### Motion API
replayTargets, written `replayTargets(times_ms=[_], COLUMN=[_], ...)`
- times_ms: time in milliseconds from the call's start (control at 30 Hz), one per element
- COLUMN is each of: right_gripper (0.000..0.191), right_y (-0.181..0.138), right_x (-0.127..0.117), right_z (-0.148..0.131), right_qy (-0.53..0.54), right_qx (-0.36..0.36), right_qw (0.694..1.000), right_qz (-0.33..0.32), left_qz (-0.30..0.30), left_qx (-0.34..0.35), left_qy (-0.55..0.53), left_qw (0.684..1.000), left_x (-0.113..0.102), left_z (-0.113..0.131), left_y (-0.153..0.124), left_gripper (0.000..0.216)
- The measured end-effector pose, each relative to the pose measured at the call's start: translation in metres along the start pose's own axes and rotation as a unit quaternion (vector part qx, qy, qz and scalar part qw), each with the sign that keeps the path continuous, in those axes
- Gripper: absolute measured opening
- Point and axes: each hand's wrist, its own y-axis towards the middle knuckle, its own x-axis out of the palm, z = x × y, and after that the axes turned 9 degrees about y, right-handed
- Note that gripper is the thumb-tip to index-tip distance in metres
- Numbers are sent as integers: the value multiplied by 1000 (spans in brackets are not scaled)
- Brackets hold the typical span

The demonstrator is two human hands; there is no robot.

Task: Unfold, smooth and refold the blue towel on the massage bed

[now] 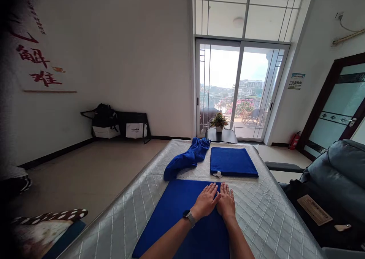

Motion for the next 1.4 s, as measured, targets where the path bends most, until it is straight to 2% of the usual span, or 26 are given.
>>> replayTargets(times_ms=[100,200,300,500,567,633,933,1200,1300,1400], right_gripper=[60,63,65,65,65,65,63,65,65,64], right_y=[1,4,5,4,3,2,2,0,0,1], right_x=[3,5,5,2,0,-2,-11,-4,-5,-6], right_z=[1,1,0,-1,-3,-4,-13,-8,-8,-9], right_qy=[6,18,34,35,27,15,-6,27,35,40], right_qx=[8,19,25,30,32,34,20,29,29,32], right_qw=[1000,1000,999,999,999,999,1000,999,999,999], right_qz=[2,11,18,8,3,1,-3,-11,-9,-9], left_qz=[2,5,7,17,24,32,60,27,42,87], left_qx=[-14,-38,-77,-162,-183,-196,-184,-218,-233,-206], left_qy=[5,17,36,77,85,89,94,102,134,135], left_qw=[1000,999,996,984,979,976,976,970,962,965], left_x=[7,10,8,-3,-5,-5,-7,-16,-22,-22], left_z=[5,-14,-52,-150,-172,-184,-182,-179,-164,-124], left_y=[10,4,-10,-54,-67,-76,-81,-79,-72,-55], left_gripper=[68,69,72,73,73,76,74,81,84,82])
